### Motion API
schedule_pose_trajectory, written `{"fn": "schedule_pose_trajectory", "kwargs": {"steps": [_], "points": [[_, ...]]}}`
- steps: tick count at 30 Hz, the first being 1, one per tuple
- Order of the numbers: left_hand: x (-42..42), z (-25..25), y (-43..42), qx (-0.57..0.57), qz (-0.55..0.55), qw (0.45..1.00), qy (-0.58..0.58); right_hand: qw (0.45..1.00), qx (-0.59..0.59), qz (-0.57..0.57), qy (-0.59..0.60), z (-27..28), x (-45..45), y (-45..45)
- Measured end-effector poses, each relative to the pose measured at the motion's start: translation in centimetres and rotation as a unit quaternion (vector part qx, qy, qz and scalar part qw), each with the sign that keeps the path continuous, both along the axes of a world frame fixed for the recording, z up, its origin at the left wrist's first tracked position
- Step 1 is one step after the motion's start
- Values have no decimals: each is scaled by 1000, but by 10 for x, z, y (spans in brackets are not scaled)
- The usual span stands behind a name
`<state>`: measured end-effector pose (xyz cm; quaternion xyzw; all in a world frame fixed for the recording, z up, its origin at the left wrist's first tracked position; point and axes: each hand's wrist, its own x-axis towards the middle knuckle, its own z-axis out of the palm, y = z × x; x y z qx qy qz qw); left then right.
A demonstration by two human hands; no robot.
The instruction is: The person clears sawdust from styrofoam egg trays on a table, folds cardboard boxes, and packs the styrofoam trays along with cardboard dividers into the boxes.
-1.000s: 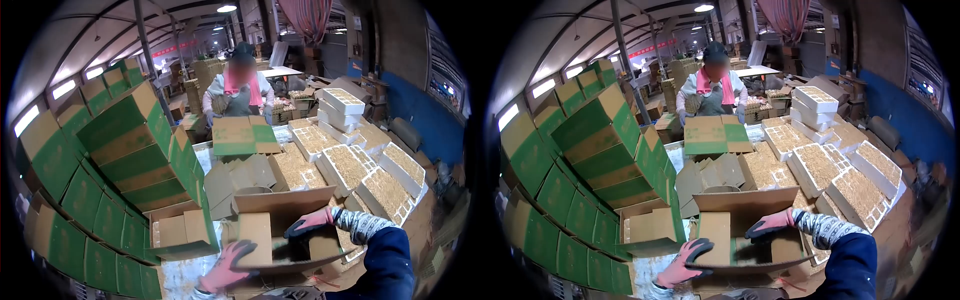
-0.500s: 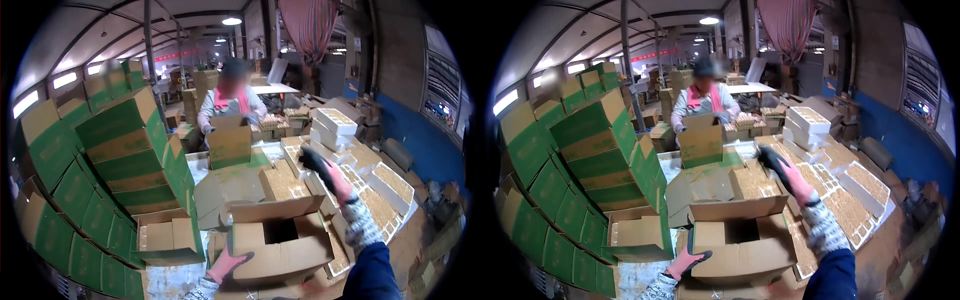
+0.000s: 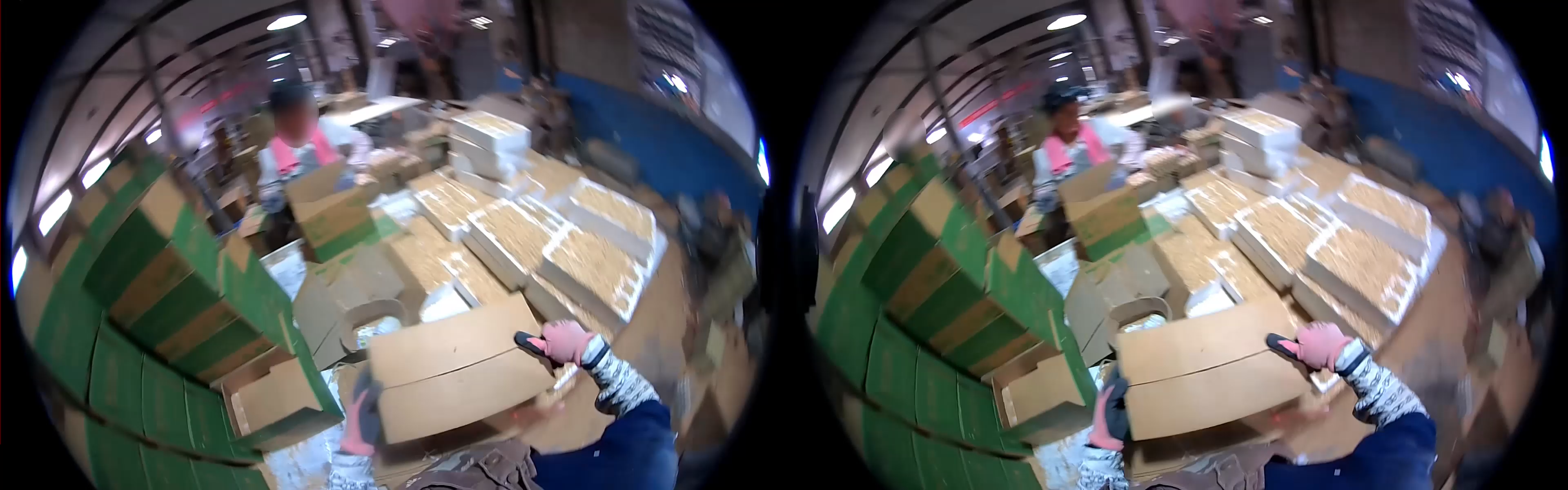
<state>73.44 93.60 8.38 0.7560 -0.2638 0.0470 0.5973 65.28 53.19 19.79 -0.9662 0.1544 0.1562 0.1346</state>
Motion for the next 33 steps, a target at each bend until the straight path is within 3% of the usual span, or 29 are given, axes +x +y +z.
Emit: {"fn": "schedule_pose_trajectory", "kwargs": {"steps": [2, 3, 5, 6, 8, 9, 10, 11, 12, 14, 15, 17, 18, 19, 21, 23, 24, 25, 26, 28, 29, 31, 32, 33], "points": [[8, 13, 14, -216, -2, 969, 120, 994, 110, 22, -10, 10, -26, 10], [4, 18, 21, -317, 18, 928, 195, 982, 189, 25, -17, 7, -41, 18], [10, 35, 42, -280, -7, 915, 291, 920, 360, -12, -152, -66, -55, 37], [19, 46, 54, -270, -14, 905, 329, 930, 295, -1, -219, -124, -58, 48], [34, 67, 74, -248, -21, 883, 399, 940, 218, 21, -263, -166, -60, 56], [44, 66, 66, -25, 15, 928, 371, 946, 209, 25, -247, -181, -60, 52], [54, 68, 56, 202, 32, 922, 329, 951, 200, 30, -234, -181, -59, 45], [62, 68, 35, 593, 83, 786, 155, 937, 185, 37, -293, -154, -64, 28], [55, 63, 21, 522, 104, 830, 169, 929, 115, -96, -338, -140, -70, 11], [52, 61, -6, 343, 126, 921, 138, 783, -47, -357, -507, -138, -85, -53], [51, 60, -13, 247, 138, 951, 125, 615, 121, -445, -640, -117, -87, -89], [57, 53, -14, 176, 111, 966, 153, 564, 165, -490, -644, -122, -107, -182], [57, 57, -18, 164, 87, 971, 153, 471, 466, -477, -578, -158, -119, -237], [56, 56, -20, 151, 64, 975, 153, 530, 429, -508, -525, -132, -103, -222], [63, 46, -19, 155, 89, 966, 189, 642, 178, -484, -567, -136, -59, -234], [61, 55, -13, 151, 58, 970, 181, 592, 407, -393, -575, -92, -45, -207], [62, 49, -10, 155, 52, 974, 157, 585, 427, -393, -566, -99, -38, -218], [61, 47, -8, 137, 51, 977, 152, 621, 392, -402, -547, -105, -28, -219], [58, 46, -9, 118, 47, 981, 148, 603, 413, -490, -474, -109, -27, -214], [57, 37, -7, 71, 48, 991, 107, 572, 421, -546, -443, -114, -29, -202], [58, 37, -3, 72, 39, 984, 156, 589, 440, -449, -507, -111, -34, -189], [55, 44, 9, 80, 25, 961, 264, 574, 524, -396, -489, -147, -41, -209], [53, 47, 5, 102, 52, 969, 218, 555, 576, -388, -459, -150, -46, -200], [50, 55, 2, 103, 50, 966, 231, 513, 644, -403, -399, -99, -55, -149]]}}
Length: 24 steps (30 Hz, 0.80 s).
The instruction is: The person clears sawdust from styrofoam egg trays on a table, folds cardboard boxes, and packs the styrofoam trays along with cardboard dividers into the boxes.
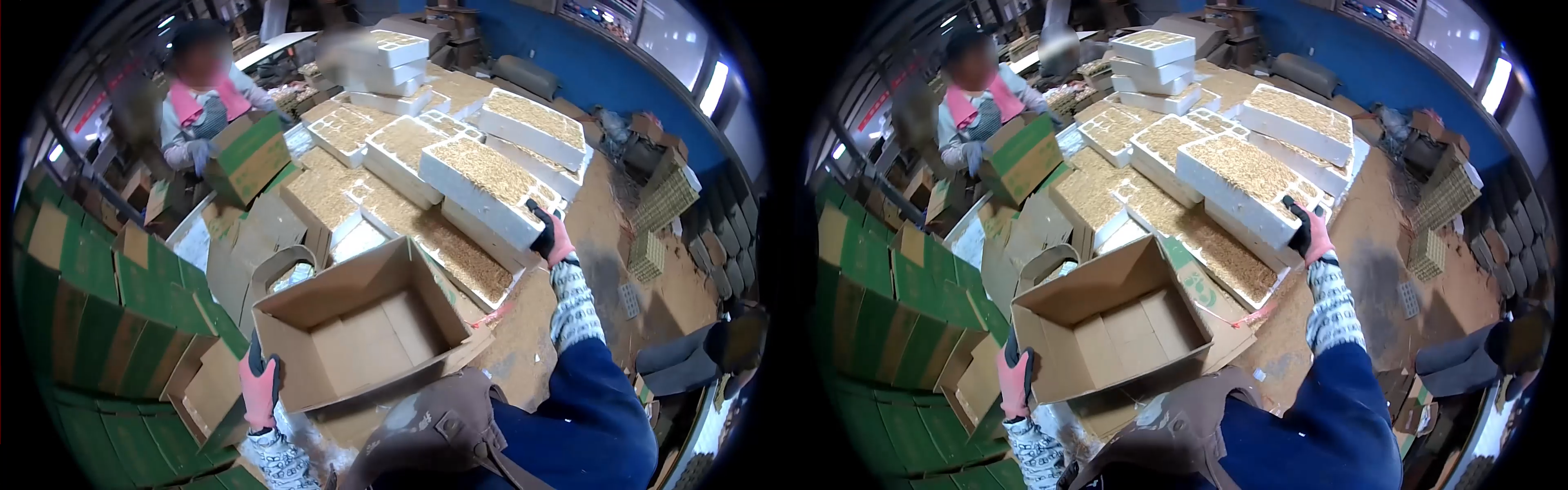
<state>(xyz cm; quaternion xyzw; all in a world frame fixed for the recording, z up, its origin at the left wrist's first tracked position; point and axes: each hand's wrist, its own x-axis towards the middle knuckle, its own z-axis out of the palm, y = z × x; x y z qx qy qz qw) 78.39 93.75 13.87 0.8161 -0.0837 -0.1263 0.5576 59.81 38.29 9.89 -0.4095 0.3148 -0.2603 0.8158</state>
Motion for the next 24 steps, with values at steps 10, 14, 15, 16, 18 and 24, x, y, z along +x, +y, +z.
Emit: {"fn": "schedule_pose_trajectory", "kwargs": {"steps": [10, 14, 15, 16, 18, 24], "points": [[21, -1, -37, 135, -110, 979, -110, 974, -28, 217, -63, 131, 13, 148], [3, -105, 17, -470, -200, 858, -44, 730, -593, 335, -51, 142, 26, 181], [-9, -89, 18, -531, -193, 825, 18, 688, -627, 359, -65, 143, 33, 185], [-18, -65, 15, -476, -166, 863, 29, 761, -506, 407, -18, 146, 45, 189], [-21, -27, 8, -238, -91, 967, 9, 887, -215, 401, 78, 150, 69, 199], [-37, -26, -6, -77, 30, 992, -94, 861, -295, 405, 88, 131, 85, 169]]}}
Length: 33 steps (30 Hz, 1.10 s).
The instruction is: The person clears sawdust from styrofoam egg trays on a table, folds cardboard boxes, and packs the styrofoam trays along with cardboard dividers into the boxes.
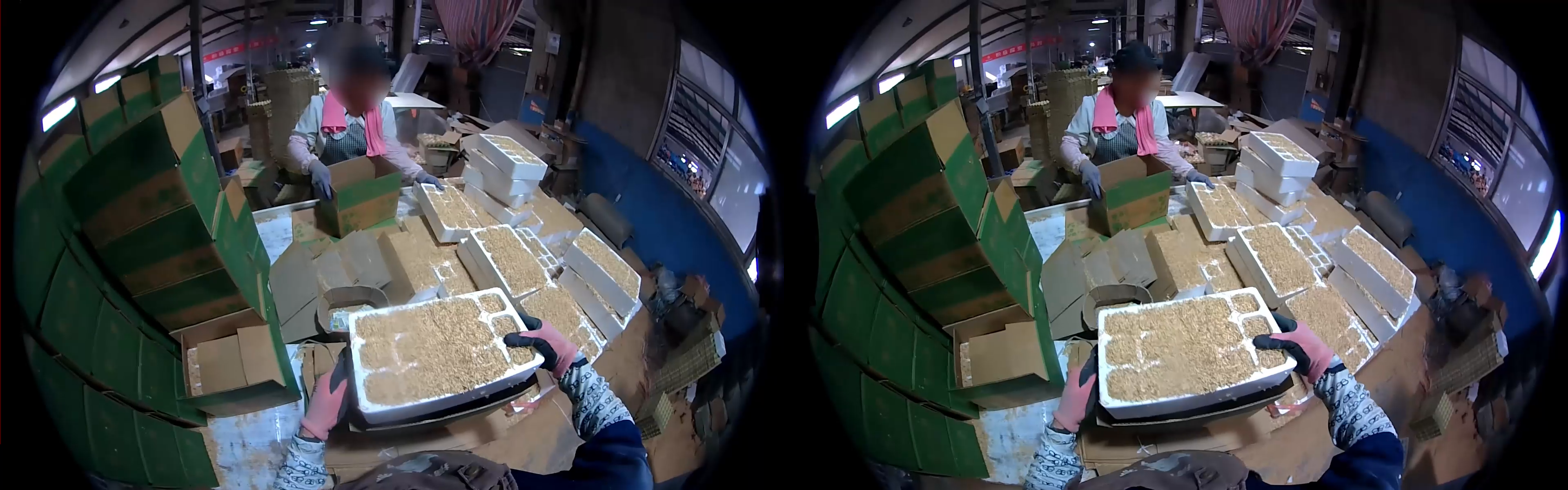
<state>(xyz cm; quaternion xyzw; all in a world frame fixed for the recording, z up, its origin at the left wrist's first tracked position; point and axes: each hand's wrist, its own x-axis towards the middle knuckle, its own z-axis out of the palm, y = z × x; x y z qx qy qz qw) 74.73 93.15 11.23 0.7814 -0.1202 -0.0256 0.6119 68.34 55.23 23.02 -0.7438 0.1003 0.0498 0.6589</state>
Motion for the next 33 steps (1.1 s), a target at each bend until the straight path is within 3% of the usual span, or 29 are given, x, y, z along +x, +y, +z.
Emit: {"fn": "schedule_pose_trajectory", "kwargs": {"steps": [1, 2, 6, 7, 8, 9, 10, 12, 13, 16, 17, 18, 19, 20, 23, 24, 25, 26, 27, 28, 29, 31, 32, 33], "points": [[-1, -5, 3, 66, 9, 997, -38, 999, 30, -14, 4, -1, 2, -2], [-4, -1, 0, 59, 19, 998, -7, 998, 59, -28, 10, -2, 2, -3], [-4, -21, -12, -51, 37, 998, 5, 999, -8, 1, -46, -15, 0, 1], [-1, -39, -12, -54, 39, 998, 7, 995, -86, 31, -30, -17, -1, 1], [0, -22, -18, -58, 41, 997, 7, 985, -164, 60, -14, -20, -3, -2], [-12, 1, -21, 9, 20, 999, 25, 967, -229, 110, 7, -44, 2, -23], [-14, -6, -25, 67, 23, 997, -29, 927, -354, 122, 21, -50, 3, -19], [-17, 22, -34, 93, -21, 995, -14, 802, -579, 137, 55, -60, 3, -9], [-19, 26, -36, 133, 14, 991, -22, 753, -636, 160, -54, -79, 2, -12], [-2, 8, -32, 55, -5, 997, -51, 694, -703, 137, -73, -103, 14, 11], [-6, 8, -33, 59, 17, 997, -53, 721, -665, 193, -6, -124, 24, 4], [-9, 9, -38, 61, 40, 996, -55, 642, -707, 294, -33, -140, 34, -3], [-9, 12, -38, 112, 53, 992, -15, 661, -689, 297, 1, -152, 38, -2], [-7, 4, -41, 76, 44, 994, -63, 690, -644, 329, 5, -177, 49, -12], [0, 1, -32, 45, 53, 997, 22, 664, -569, 447, 186, -140, 69, 6], [3, 4, -26, 20, 57, 996, 68, 702, -549, 420, 171, -116, 66, 12], [2, 9, -22, -20, 51, 997, 52, 838, -470, 276, 25, -86, 41, 11], [4, 3, -12, -8, 32, 999, 15, 902, -369, 164, -155, -57, 17, 11], [-5, 11, -6, -33, 46, 996, 62, 921, -300, 32, -248, -39, -3, 2], [-18, 35, -8, -28, 67, 991, 111, 913, -216, -97, -332, -33, -23, -12], [-20, 34, -5, -1, 80, 994, 69, 871, -280, -257, -312, -40, -48, -38], [-16, 33, 16, 50, 83, 994, 42, 744, -291, -550, -243, -100, -80, -122], [-10, 32, 22, 60, 75, 994, 55, 734, -235, -623, -133, -137, -100, -158], [-5, 29, 24, 67, 65, 993, 70, 742, -76, -664, -55, -204, -119, -209]]}}
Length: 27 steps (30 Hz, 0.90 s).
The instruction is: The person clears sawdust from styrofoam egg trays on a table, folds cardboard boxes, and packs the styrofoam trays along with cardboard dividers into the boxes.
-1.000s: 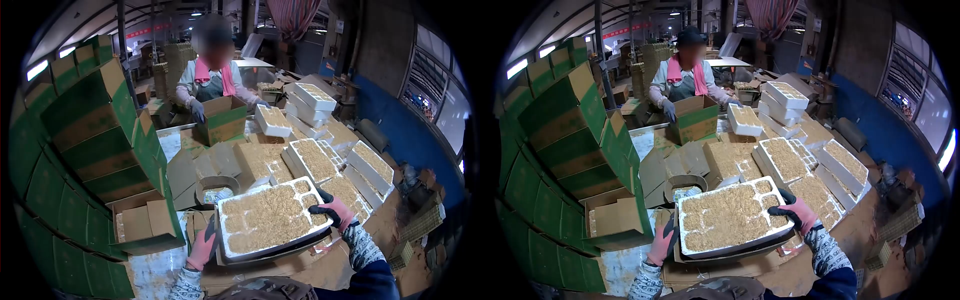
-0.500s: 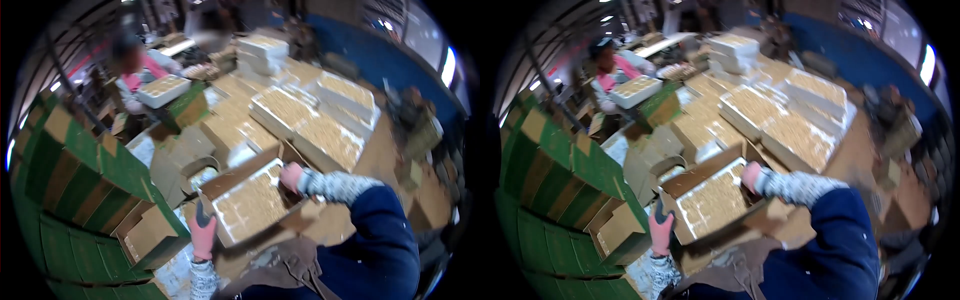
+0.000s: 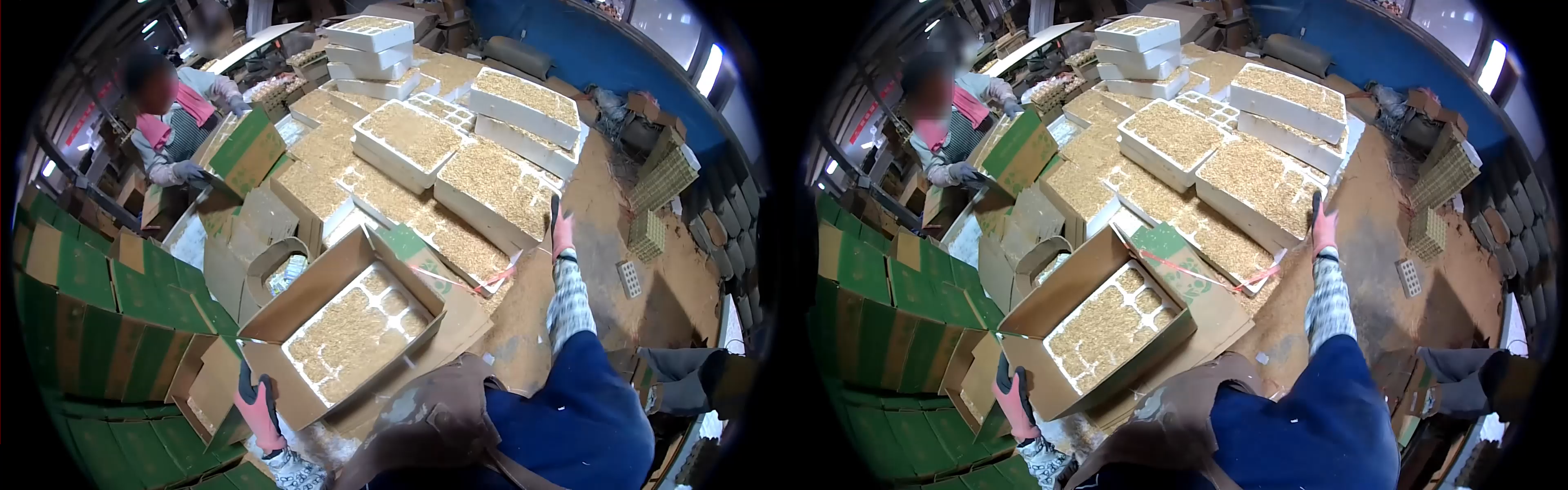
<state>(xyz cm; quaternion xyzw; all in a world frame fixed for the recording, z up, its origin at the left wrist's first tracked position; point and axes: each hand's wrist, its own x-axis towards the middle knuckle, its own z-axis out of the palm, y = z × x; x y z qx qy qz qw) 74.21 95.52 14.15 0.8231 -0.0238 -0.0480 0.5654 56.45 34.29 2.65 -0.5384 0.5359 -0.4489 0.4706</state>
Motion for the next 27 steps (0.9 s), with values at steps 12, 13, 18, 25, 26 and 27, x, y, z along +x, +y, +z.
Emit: {"fn": "schedule_pose_trajectory", "kwargs": {"steps": [12, 13, 18, 25, 26, 27], "points": [[7, -62, 0, -294, -22, 955, -27, 921, 193, 172, -292, 87, 7, 78], [9, -77, 10, -322, 6, 947, -3, 932, 179, 177, -261, 82, -3, 72], [8, -72, -10, -380, 26, 925, 9, 915, 108, 294, -255, 153, -12, 122], [-3, -107, -10, -550, 14, 824, 136, 742, -355, 562, 85, 184, 35, 199], [-6, -121, -8, -655, -113, 742, 86, 759, -174, 626, -31, 199, 56, 229], [-7, -138, -3, -735, -237, 635, 29, 742, -135, 655, -50, 202, 71, 240]]}}
